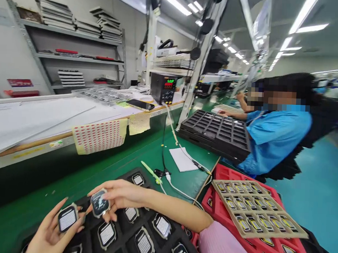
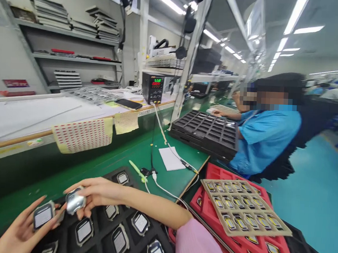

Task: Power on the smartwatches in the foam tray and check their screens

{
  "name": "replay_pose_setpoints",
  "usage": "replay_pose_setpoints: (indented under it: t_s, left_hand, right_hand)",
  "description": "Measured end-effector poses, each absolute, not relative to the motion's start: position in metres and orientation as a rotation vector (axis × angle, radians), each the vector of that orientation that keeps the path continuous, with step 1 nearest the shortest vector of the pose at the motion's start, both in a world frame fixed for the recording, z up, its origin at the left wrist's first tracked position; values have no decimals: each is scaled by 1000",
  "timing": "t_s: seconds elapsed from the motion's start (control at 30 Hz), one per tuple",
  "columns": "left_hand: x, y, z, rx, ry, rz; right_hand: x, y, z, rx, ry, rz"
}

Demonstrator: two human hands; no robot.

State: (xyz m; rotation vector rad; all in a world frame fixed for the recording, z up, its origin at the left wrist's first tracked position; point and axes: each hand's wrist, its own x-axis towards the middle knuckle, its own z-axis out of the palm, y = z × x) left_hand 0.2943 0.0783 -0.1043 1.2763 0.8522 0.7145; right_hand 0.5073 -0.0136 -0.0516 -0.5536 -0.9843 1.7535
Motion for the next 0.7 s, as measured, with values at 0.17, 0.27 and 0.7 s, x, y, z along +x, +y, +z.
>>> replay_pose_setpoints:
  t_s: [0.17, 0.27, 0.7]
  left_hand:
    - [300, 72, -81, 1220, 779, 725]
    - [302, 75, -79, 1203, 718, 752]
    - [296, 75, -75, 1146, 512, 726]
  right_hand:
    - [500, -15, -45, -798, -944, 1614]
    - [497, -14, -41, -884, -966, 1557]
    - [493, -14, -34, -989, -1054, 1442]
